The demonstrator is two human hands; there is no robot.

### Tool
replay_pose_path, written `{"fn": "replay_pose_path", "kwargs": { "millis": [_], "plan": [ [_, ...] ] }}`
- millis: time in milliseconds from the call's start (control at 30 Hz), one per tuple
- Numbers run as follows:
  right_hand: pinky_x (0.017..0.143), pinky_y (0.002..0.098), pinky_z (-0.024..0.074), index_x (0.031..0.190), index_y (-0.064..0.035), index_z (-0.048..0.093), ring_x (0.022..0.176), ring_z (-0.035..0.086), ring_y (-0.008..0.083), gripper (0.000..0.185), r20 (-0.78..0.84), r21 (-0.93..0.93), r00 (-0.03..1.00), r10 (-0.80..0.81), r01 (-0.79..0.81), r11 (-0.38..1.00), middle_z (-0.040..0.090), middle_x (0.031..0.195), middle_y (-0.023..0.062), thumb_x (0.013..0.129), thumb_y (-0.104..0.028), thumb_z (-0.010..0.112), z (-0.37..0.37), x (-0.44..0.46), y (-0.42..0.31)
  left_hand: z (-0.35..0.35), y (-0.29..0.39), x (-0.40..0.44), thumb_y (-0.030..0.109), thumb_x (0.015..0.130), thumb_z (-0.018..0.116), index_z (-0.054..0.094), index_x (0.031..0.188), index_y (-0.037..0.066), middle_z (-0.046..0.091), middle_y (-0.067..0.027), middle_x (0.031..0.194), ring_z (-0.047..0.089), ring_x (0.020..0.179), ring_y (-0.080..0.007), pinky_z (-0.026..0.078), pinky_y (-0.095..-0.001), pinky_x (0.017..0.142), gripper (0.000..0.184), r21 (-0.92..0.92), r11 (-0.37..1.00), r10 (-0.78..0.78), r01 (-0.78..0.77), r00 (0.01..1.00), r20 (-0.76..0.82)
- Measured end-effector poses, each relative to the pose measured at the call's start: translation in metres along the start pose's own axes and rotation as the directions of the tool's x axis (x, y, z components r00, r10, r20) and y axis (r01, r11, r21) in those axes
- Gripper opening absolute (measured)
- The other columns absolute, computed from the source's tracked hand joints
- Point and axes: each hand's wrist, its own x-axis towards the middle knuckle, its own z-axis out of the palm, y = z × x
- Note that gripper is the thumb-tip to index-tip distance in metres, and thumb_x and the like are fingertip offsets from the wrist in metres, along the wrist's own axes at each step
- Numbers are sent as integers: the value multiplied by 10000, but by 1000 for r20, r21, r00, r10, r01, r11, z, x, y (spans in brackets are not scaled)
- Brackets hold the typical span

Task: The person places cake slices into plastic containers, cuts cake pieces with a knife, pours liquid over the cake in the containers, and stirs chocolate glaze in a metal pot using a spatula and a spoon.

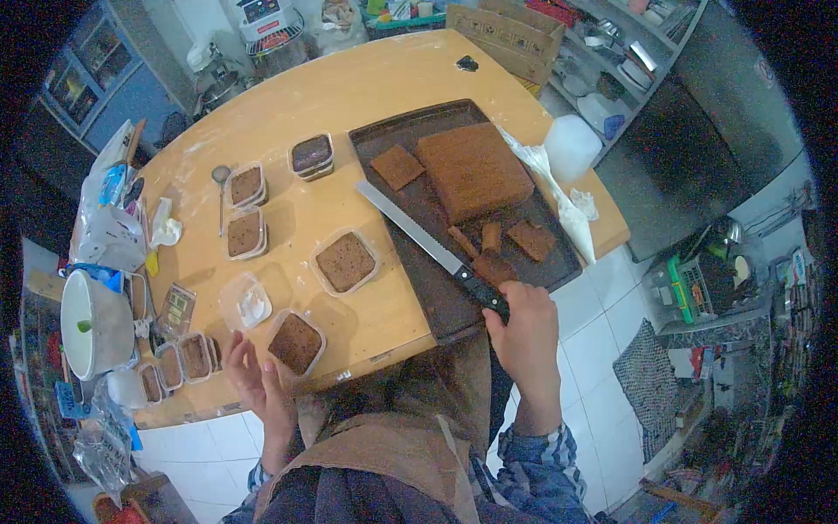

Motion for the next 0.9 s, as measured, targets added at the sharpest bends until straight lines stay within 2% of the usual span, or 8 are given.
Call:
{"fn": "replay_pose_path", "kwargs": {
  "millis": [100, 267, 333, 400, 467, 600, 700, 900],
  "plan": [
    [674, 365, 434, 944, 4, 572, 770, 539, 328, 272, 84, 129, 996, -1, -10, 992, 545, 824, 152, 692, -13, 673, -3, -1, -2, 2, 27, 4, 96, 823, 588, 447, 1146, -23, 431, -192, 1232, 454, 1130, -293, 379, -400, 952, 372, 49, 973, 226, -226, 974, 6],
    [680, 381, 471, 1030, 21, 548, 763, 582, 358, 257, 11, 271, 997, 74, -74, 960, 568, 880, 171, 786, -13, 619, -23, -7, 4, 41, 72, 16, 141, 761, 679, 546, 1030, -22, 518, -211, 1110, 506, 1034, -342, 423, -421, 854, 341, -174, 916, 401, -362, 796, 454],
    [672, 359, 469, 1055, 18, 540, 723, 594, 305, 269, -48, 390, 968, 246, -209, 897, 588, 850, 159, 800, -18, 619, -26, -18, 14, 75, 85, 17, 172, 750, 700, 540, 1042, -37, 525, -226, 1088, 517, 1002, -367, 441, -425, 844, 393, -185, 915, 401, -359, 745, 533],
    [558, 240, 436, 1079, 7, 530, 629, 508, 96, 257, -133, 547, 912, 389, -259, 796, 587, 816, 66, 834, -20, 605, -30, -28, 25, 110, 98, 18, 204, 750, 707, 532, 1054, -46, 517, -232, 1111, 507, 1021, -376, 435, -423, 875, 432, -150, 925, 363, -348, 700, 615],
    [517, 198, 397, 1097, 1, 525, 595, 471, 61, 262, -241, 556, 868, 434, -243, 795, 569, 805, 36, 845, -17, 596, -31, -35, 40, 145, 107, 16, 211, 751, 693, 516, 1080, -54, 502, -235, 1145, 476, 1071, -387, 421, -431, 908, 458, -142, 929, 350, -341, 688, 636],
    [507, 193, 360, 1131, 14, 503, 590, 439, 56, 300, -305, 583, 850, 430, -190, 790, 548, 794, 30, 848, -16, 598, -34, -52, 64, 195, 124, 15, 226, 735, 693, 499, 1144, -44, 462, -213, 1198, 444, 1104, -356, 426, -425, 900, 527, 5, 938, 224, -346, 619, 753],
    [497, 191, 329, 1135, 11, 498, 570, 409, 50, 282, -315, 579, 825, 468, -224, 784, 526, 765, 9, 873, -42, 584, -29, -60, 72, 214, 120, 7, 191, 710, 694, 505, 1156, -46, 473, -185, 1144, 459, 1034, -308, 430, -384, 839, 539, 107, 895, 249, -433, 684, 685],
    [477, 192, 295, 1113, 10, 500, 556, 379, 38, 240, -326, 521, 818, 474, -263, 812, 502, 726, -11, 898, -76, 565, -22, -61, 73, 228, 109, -2, 208, 700, 711, 521, 1154, -29, 472, -194, 1172, 488, 1008, -318, 481, -391, 803, 546, 245, 858, 152, -451, 679, 718]
  ]
}}
